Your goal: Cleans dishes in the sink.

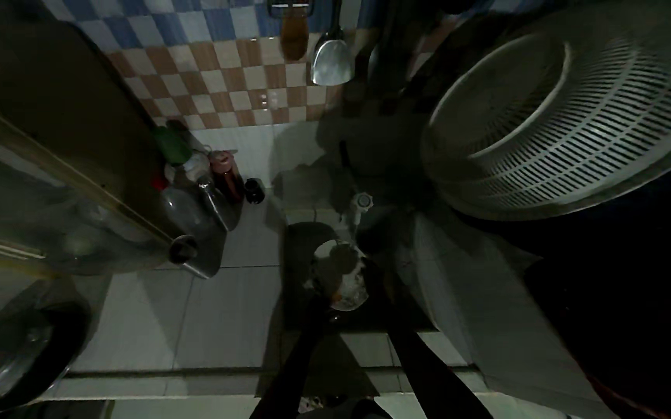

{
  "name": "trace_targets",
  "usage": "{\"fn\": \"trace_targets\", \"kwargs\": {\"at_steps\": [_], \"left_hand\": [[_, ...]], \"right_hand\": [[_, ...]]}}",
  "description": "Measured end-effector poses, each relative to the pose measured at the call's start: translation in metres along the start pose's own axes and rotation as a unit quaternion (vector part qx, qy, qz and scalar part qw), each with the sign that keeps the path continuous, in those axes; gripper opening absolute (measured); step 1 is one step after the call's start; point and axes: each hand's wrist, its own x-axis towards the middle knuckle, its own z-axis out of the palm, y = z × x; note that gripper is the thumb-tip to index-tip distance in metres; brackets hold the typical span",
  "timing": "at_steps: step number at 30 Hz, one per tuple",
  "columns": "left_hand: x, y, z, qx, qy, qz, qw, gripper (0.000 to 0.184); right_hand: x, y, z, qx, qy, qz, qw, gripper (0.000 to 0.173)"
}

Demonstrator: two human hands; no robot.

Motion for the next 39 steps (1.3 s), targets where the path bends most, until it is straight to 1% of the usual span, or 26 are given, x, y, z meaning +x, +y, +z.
{"fn": "trace_targets", "kwargs": {"at_steps": [2, 4, 6, 8, 10, 12, 13, 15, 16, 18, 20, 21, 22, 23, 24, 25, 26, 28, 29, 30, 32, 33, 34, 35, 37, 39], "left_hand": [[0.004, 0.001, 0.002, -0.04, 0.003, -0.031, 0.999, 0.041], [0.004, 0.001, -0.005, -0.04, -0.025, -0.028, 0.998, 0.039], [0.009, -0.003, -0.015, -0.042, -0.063, -0.026, 0.997, 0.037], [0.012, -0.005, -0.019, -0.044, -0.071, -0.038, 0.996, 0.037], [0.008, 0.002, -0.017, -0.053, -0.064, -0.056, 0.995, 0.036], [0.007, 0.006, -0.017, -0.058, -0.07, -0.058, 0.994, 0.035], [0.006, 0.007, -0.017, -0.06, -0.079, -0.058, 0.993, 0.035], [0.004, 0.009, -0.019, -0.066, -0.09, -0.06, 0.992, 0.036], [0.006, 0.006, -0.02, -0.068, -0.094, -0.057, 0.992, 0.036], [0.008, 0.004, -0.021, -0.086, -0.096, -0.056, 0.99, 0.036], [0.007, 0.004, -0.02, -0.121, -0.086, -0.062, 0.987, 0.036], [0.006, 0.006, -0.019, -0.129, -0.08, -0.067, 0.986, 0.037], [0.004, 0.007, -0.018, -0.127, -0.074, -0.072, 0.987, 0.036], [0.001, 0.008, -0.018, -0.115, -0.071, -0.074, 0.988, 0.036], [0.004, 0.01, -0.018, -0.104, -0.066, -0.073, 0.99, 0.035], [0.005, 0.011, -0.018, -0.097, -0.061, -0.073, 0.991, 0.034], [0.006, 0.011, -0.017, -0.089, -0.06, -0.073, 0.992, 0.035], [0.009, 0.007, -0.019, -0.065, -0.069, -0.072, 0.993, 0.039], [0.011, 0.004, -0.021, -0.06, -0.073, -0.07, 0.993, 0.041], [0.011, 0.001, -0.021, -0.053, -0.075, -0.072, 0.993, 0.043], [0.01, 0.001, -0.02, -0.035, -0.075, -0.077, 0.994, 0.042], [0.011, 0.001, -0.02, -0.02, -0.079, -0.078, 0.994, 0.042], [0.011, 0.003, -0.019, -0.008, -0.082, -0.075, 0.994, 0.041], [0.01, 0.005, -0.019, 0.007, -0.084, -0.068, 0.994, 0.041], [0.006, 0.006, -0.024, 0.069, -0.084, -0.028, 0.994, 0.039], [0.002, 0.006, -0.028, 0.139, -0.064, 0.023, 0.988, 0.037]], "right_hand": [[0.017, -0.026, 0.01, 0.154, -0.034, 0.018, 0.987, 0.035], [0.031, -0.05, 0.016, 0.306, -0.055, 0.045, 0.949, 0.035], [0.045, -0.065, 0.02, 0.373, -0.066, 0.052, 0.924, 0.038], [0.056, -0.08, 0.027, 0.32, -0.042, 0.074, 0.944, 0.035], [0.065, -0.091, 0.034, 0.206, -0.04, 0.095, 0.973, 0.042], [0.071, -0.097, 0.036, 0.06, -0.062, 0.057, 0.995, 0.041], [0.072, -0.101, 0.035, -0.03, -0.077, 0.022, 0.996, 0.041], [0.073, -0.105, 0.031, -0.218, -0.092, -0.049, 0.97, 0.043], [0.076, -0.099, 0.032, -0.258, -0.09, -0.073, 0.959, 0.047], [0.073, -0.083, 0.033, -0.258, -0.053, -0.094, 0.96, 0.052], [0.057, -0.069, 0.032, -0.317, -0.049, -0.086, 0.943, 0.045], [0.047, -0.056, 0.032, -0.366, -0.054, -0.124, 0.921, 0.039], [0.038, -0.038, 0.034, -0.389, -0.059, -0.184, 0.901, 0.037], [0.028, -0.021, 0.036, -0.376, -0.077, -0.237, 0.893, 0.04], [0.021, -0.007, 0.041, -0.356, -0.119, -0.269, 0.887, 0.048], [0.01, -0.003, 0.044, -0.349, -0.19, -0.263, 0.879, 0.056], [-0.001, -0.006, 0.049, -0.358, -0.243, -0.245, 0.868, 0.059], [-0.014, -0.019, 0.056, -0.365, -0.295, -0.203, 0.86, 0.057], [-0.014, -0.019, 0.056, -0.376, -0.282, -0.218, 0.855, 0.055], [-0.01, -0.009, 0.054, -0.395, -0.239, -0.25, 0.851, 0.053], [0.002, 0.017, 0.057, -0.397, -0.124, -0.271, 0.868, 0.058], [0.004, 0.025, 0.061, -0.384, -0.092, -0.274, 0.877, 0.062], [0.0, 0.024, 0.065, -0.355, -0.093, -0.27, 0.89, 0.065], [-0.009, 0.019, 0.07, -0.316, -0.126, -0.255, 0.905, 0.067], [-0.022, 0.02, 0.084, -0.257, -0.21, -0.218, 0.918, 0.053], [-0.037, 0.024, 0.08, -0.192, -0.29, -0.17, 0.922, 0.047]]}}
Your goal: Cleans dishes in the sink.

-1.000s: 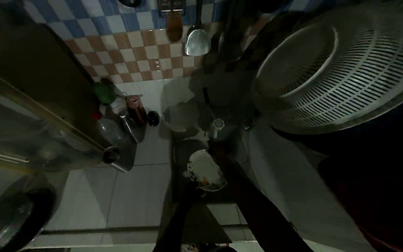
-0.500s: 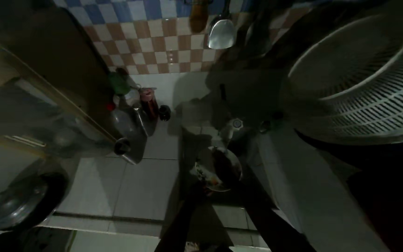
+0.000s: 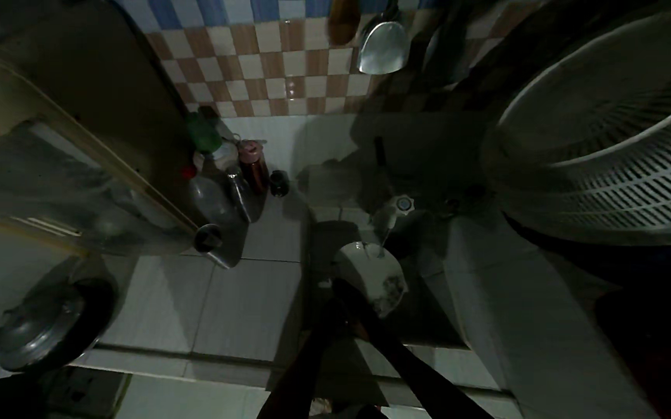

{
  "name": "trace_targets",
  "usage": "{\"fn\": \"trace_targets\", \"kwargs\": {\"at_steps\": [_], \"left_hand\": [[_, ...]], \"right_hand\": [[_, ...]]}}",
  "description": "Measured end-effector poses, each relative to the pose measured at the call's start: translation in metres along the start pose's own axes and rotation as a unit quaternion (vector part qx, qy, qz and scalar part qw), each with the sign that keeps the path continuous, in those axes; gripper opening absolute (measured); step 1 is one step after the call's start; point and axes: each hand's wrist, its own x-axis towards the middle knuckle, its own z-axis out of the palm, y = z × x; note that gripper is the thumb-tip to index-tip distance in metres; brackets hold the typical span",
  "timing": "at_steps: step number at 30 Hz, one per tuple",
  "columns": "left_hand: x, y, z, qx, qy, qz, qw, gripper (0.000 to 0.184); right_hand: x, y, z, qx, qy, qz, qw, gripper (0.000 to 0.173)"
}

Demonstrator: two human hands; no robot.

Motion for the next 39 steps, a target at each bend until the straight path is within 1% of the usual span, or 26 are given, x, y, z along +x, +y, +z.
{"fn": "trace_targets", "kwargs": {"at_steps": [2, 3, 4, 6, 7, 8, 9, 11, 12, 14, 15, 16, 17, 19, 20, 21, 23, 26, 28, 30, 32, 34, 35, 37, 38, 39], "left_hand": [[-0.003, 0.003, 0.001, 0.008, 0.039, 0.004, 0.999, 0.039], [0.002, 0.0, 0.003, -0.034, 0.058, 0.004, 0.998, 0.038], [0.007, -0.003, 0.005, -0.092, 0.065, -0.003, 0.994, 0.039], [0.0, 0.007, 0.008, -0.177, 0.069, -0.025, 0.982, 0.041], [-0.003, 0.012, 0.011, -0.184, 0.085, -0.032, 0.979, 0.041], [-0.003, 0.014, 0.012, -0.183, 0.09, -0.038, 0.978, 0.04], [-0.003, 0.015, 0.012, -0.184, 0.09, -0.043, 0.978, 0.039], [0.0, 0.006, 0.006, -0.15, 0.081, -0.031, 0.985, 0.037], [0.003, -0.001, 0.002, -0.1, 0.073, -0.018, 0.992, 0.035], [0.003, -0.002, -0.002, 0.006, 0.07, -0.007, 0.997, 0.037], [0.001, 0.0, -0.004, 0.054, 0.07, -0.008, 0.996, 0.039], [-0.001, 0.003, -0.006, 0.098, 0.068, -0.01, 0.993, 0.042], [-0.001, 0.001, -0.006, 0.115, 0.064, -0.012, 0.991, 0.045], [-0.001, -0.004, 0.0, 0.062, 0.046, -0.017, 0.997, 0.044], [-0.001, -0.002, 0.006, 0.029, 0.044, -0.027, 0.998, 0.042], [-0.003, 0.004, 0.01, 0.034, 0.05, -0.035, 0.998, 0.041], [-0.009, 0.026, 0.019, 0.099, 0.11, -0.031, 0.989, 0.048], [-0.003, 0.042, 0.031, 0.201, 0.222, 0.034, 0.954, 0.08], [0.007, 0.047, 0.035, 0.35, 0.236, 0.082, 0.903, 0.086], [0.024, 0.049, 0.038, 0.471, 0.203, 0.158, 0.844, 0.083], [0.041, 0.046, 0.047, 0.489, 0.173, 0.242, 0.82, 0.08], [0.05, 0.05, 0.06, 0.513, 0.128, 0.313, 0.789, 0.085], [0.05, 0.06, 0.066, 0.508, 0.074, 0.348, 0.785, 0.081], [0.057, 0.081, 0.075, 0.539, -0.022, 0.403, 0.74, 0.069], [0.064, 0.092, 0.075, 0.557, -0.046, 0.419, 0.715, 0.066], [0.071, 0.1, 0.072, 0.567, -0.042, 0.428, 0.703, 0.063]], "right_hand": [[-0.025, -0.001, -0.011, 0.057, -0.023, 0.003, 0.998, 0.045], [-0.031, 0.003, -0.016, 0.104, 0.005, 0.018, 0.994, 0.041], [-0.035, 0.006, -0.022, 0.076, 0.035, 0.021, 0.996, 0.04], [-0.04, 0.019, -0.033, -0.135, 0.073, 0.041, 0.987, 0.052], [-0.039, 0.024, -0.036, -0.189, 0.11, 0.081, 0.972, 0.059], [-0.037, 0.028, -0.04, -0.177, 0.141, 0.121, 0.967, 0.067], [-0.031, 0.03, -0.04, -0.104, 0.192, 0.156, 0.963, 0.069], [-0.017, 0.033, -0.025, 0.099, 0.309, 0.189, 0.927, 0.072], [-0.015, 0.026, -0.02, 0.164, 0.335, 0.196, 0.907, 0.082], [-0.022, -0.001, -0.023, 0.219, 0.328, 0.222, 0.892, 0.107], [-0.023, -0.009, -0.025, 0.215, 0.326, 0.233, 0.891, 0.11], [-0.022, -0.011, -0.027, 0.205, 0.326, 0.235, 0.892, 0.103], [-0.023, -0.014, -0.031, 0.204, 0.325, 0.241, 0.891, 0.09], [-0.024, -0.015, -0.043, 0.205, 0.334, 0.275, 0.878, 0.064], [-0.024, -0.009, -0.046, 0.198, 0.343, 0.285, 0.873, 0.057], [-0.024, 0.002, -0.045, 0.186, 0.349, 0.283, 0.874, 0.052], [-0.029, 0.009, -0.046, 0.16, 0.352, 0.281, 0.878, 0.046], [-0.036, 0.006, -0.048, 0.131, 0.358, 0.306, 0.872, 0.044], [-0.037, 0.007, -0.053, 0.116, 0.363, 0.316, 0.868, 0.043], [-0.038, 0.003, -0.061, 0.124, 0.374, 0.311, 0.865, 0.041], [-0.042, 0.002, -0.064, 0.139, 0.374, 0.301, 0.866, 0.039], [-0.044, 0.0, -0.07, 0.145, 0.366, 0.288, 0.873, 0.039], [-0.046, -0.001, -0.072, 0.149, 0.369, 0.273, 0.876, 0.037], [-0.051, -0.002, -0.076, 0.156, 0.379, 0.247, 0.878, 0.037], [-0.053, -0.004, -0.08, 0.147, 0.384, 0.245, 0.878, 0.039], [-0.057, -0.004, -0.084, 0.127, 0.379, 0.254, 0.881, 0.042]]}}
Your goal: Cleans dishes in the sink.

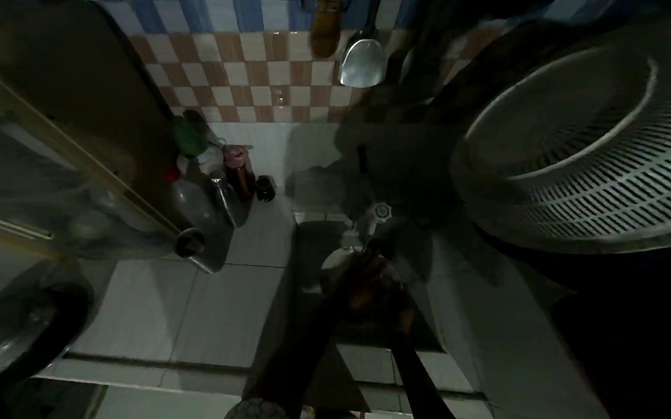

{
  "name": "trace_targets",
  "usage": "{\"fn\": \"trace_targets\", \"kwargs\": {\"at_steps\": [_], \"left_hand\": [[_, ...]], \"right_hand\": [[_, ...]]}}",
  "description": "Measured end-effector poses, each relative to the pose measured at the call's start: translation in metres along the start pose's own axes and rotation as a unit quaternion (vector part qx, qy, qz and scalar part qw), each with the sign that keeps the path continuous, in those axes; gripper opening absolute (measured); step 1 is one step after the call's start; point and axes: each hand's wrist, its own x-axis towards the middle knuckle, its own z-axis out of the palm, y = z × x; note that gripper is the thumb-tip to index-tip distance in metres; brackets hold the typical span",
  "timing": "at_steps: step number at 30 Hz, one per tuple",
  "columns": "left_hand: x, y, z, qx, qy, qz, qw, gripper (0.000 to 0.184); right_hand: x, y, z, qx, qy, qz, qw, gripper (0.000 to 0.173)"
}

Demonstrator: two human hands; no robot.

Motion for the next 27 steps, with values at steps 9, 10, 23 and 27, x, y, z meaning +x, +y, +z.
{"fn": "trace_targets", "kwargs": {"at_steps": [9, 10, 23, 27], "left_hand": [[-0.03, -0.007, -0.069, -0.392, -0.084, -0.375, 0.836, 0.046], [-0.035, -0.003, -0.07, -0.435, -0.093, -0.404, 0.799, 0.043], [-0.055, -0.003, 0.008, -0.594, 0.032, -0.454, 0.663, 0.047], [-0.069, 0.012, -0.039, -0.567, 0.103, -0.431, 0.695, 0.044]], "right_hand": [[0.028, 0.018, -0.034, 0.094, -0.021, 0.014, 0.995, 0.044], [0.031, 0.01, -0.034, 0.075, -0.036, 0.02, 0.996, 0.044], [0.032, -0.023, 0.063, -0.273, -0.204, -0.309, 0.888, 0.068], [0.002, -0.011, 0.053, -0.125, -0.306, -0.288, 0.899, 0.05]]}}
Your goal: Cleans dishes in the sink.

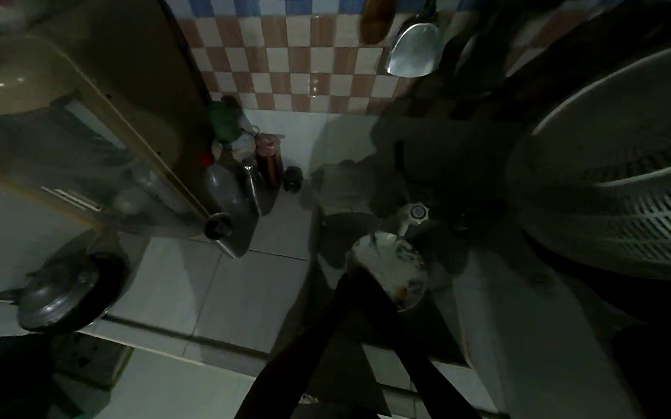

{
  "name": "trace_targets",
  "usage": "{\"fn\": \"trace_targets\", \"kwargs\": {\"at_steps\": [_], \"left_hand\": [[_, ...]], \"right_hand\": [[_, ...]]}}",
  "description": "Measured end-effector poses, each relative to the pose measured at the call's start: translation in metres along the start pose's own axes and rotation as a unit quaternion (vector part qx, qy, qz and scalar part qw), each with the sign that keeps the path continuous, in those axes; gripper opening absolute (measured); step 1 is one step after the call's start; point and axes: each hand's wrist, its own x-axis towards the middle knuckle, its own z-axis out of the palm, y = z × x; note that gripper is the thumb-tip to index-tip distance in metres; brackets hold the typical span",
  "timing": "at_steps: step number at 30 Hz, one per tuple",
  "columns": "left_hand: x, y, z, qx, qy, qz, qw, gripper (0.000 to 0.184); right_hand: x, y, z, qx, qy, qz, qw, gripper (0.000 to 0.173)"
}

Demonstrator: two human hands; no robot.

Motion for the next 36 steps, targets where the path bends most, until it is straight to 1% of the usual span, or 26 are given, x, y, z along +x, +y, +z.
{"fn": "trace_targets", "kwargs": {"at_steps": [2, 3, 5, 7, 8, 10, 11, 13, 14, 15, 16, 17, 18, 19, 20, 22, 23, 24, 25, 27, 28, 29, 31, 34, 35, 36], "left_hand": [[-0.016, 0.012, -0.015, 0.036, 0.021, 0.016, 0.999, 0.042], [-0.017, 0.01, -0.023, 0.072, 0.037, 0.013, 0.997, 0.045], [-0.023, 0.007, -0.03, 0.151, 0.06, 0.001, 0.987, 0.049], [-0.024, -0.003, -0.026, 0.184, 0.054, -0.023, 0.981, 0.052], [-0.022, -0.013, -0.019, 0.155, 0.051, -0.04, 0.986, 0.053], [-0.011, -0.04, -0.004, 0.067, 0.056, -0.06, 0.994, 0.059], [-0.008, -0.05, 0.002, 0.022, 0.058, -0.069, 0.996, 0.062], [-0.008, -0.059, 0.003, -0.031, 0.052, -0.073, 0.995, 0.063], [-0.01, -0.057, -0.001, -0.022, 0.047, -0.079, 0.996, 0.062], [-0.013, -0.05, -0.008, 0.012, 0.049, -0.082, 0.995, 0.059], [-0.017, -0.042, -0.019, 0.084, 0.05, -0.067, 0.993, 0.053], [-0.021, -0.037, -0.031, 0.186, 0.045, -0.026, 0.981, 0.045], [-0.019, -0.041, -0.045, 0.283, 0.029, 0.017, 0.958, 0.044], [-0.015, -0.046, -0.054, 0.309, 0.02, 0.041, 0.95, 0.044], [-0.011, -0.05, -0.058, 0.279, 0.024, 0.047, 0.959, 0.044], [-0.014, -0.046, -0.052, 0.155, 0.037, 0.01, 0.987, 0.045], [-0.016, -0.039, -0.047, 0.129, 0.042, -0.01, 0.991, 0.044], [-0.02, -0.031, -0.039, 0.108, 0.042, -0.029, 0.993, 0.043], [-0.021, -0.028, -0.032, 0.095, 0.033, -0.047, 0.994, 0.044], [-0.009, -0.037, -0.019, 0.048, 0.01, -0.058, 0.997, 0.043], [-0.002, -0.044, -0.014, 0.021, 0.004, -0.051, 0.998, 0.042], [0.001, -0.047, -0.01, -0.003, -0.002, -0.038, 0.999, 0.043], [-0.003, -0.039, -0.006, -0.022, -0.001, -0.009, 1.0, 0.042], [-0.023, 0.002, -0.012, 0.046, 0.033, 0.02, 0.998, 0.04], [-0.028, 0.013, -0.017, 0.085, 0.059, 0.024, 0.994, 0.037], [-0.025, 0.01, -0.022, 0.099, 0.078, 0.029, 0.992, 0.037]], "right_hand": [[-0.015, 0.011, -0.001, -0.074, 0.013, -0.026, 0.997, 0.041], [-0.022, 0.022, -0.004, -0.09, 0.012, -0.006, 0.996, 0.043], [-0.028, 0.038, -0.009, -0.07, 0.053, 0.087, 0.992, 0.051], [-0.017, 0.041, -0.01, 0.018, 0.126, 0.196, 0.972, 0.058], [-0.009, 0.039, -0.008, 0.082, 0.171, 0.239, 0.952, 0.06], [0.002, 0.03, -0.012, 0.185, 0.245, 0.277, 0.911, 0.068], [0.004, 0.026, -0.016, 0.198, 0.262, 0.281, 0.902, 0.063], [0.006, 0.012, -0.03, 0.148, 0.232, 0.284, 0.918, 0.051], [0.007, 0.011, -0.036, 0.126, 0.196, 0.279, 0.931, 0.047], [0.008, 0.012, -0.04, 0.15, 0.197, 0.27, 0.93, 0.042], [0.009, 0.014, -0.044, 0.188, 0.193, 0.254, 0.929, 0.039], [0.009, 0.019, -0.048, 0.21, 0.184, 0.238, 0.93, 0.039], [0.011, 0.024, -0.051, 0.199, 0.17, 0.23, 0.937, 0.039], [0.014, 0.03, -0.053, 0.161, 0.152, 0.23, 0.948, 0.039], [0.018, 0.032, -0.054, 0.097, 0.128, 0.236, 0.958, 0.041], [0.024, 0.036, -0.049, -0.092, 0.081, 0.217, 0.968, 0.046], [0.028, 0.038, -0.042, -0.192, 0.067, 0.182, 0.962, 0.052], [0.031, 0.04, -0.034, -0.251, 0.063, 0.136, 0.956, 0.06], [0.033, 0.044, -0.024, -0.268, 0.084, 0.075, 0.957, 0.061], [0.039, 0.038, -0.008, -0.218, 0.108, -0.016, 0.97, 0.059], [0.038, 0.028, -0.002, -0.176, 0.094, -0.035, 0.979, 0.059], [0.036, 0.017, 0.004, -0.131, 0.054, -0.039, 0.989, 0.062], [0.027, -0.004, 0.014, -0.049, -0.009, -0.019, 0.999, 0.061], [0.014, -0.031, 0.016, 0.09, -0.054, 0.069, 0.992, 0.044], [0.004, -0.031, 0.01, 0.116, -0.05, 0.082, 0.989, 0.04], [-0.008, -0.022, 0.007, 0.078, -0.034, 0.062, 0.994, 0.038]]}}
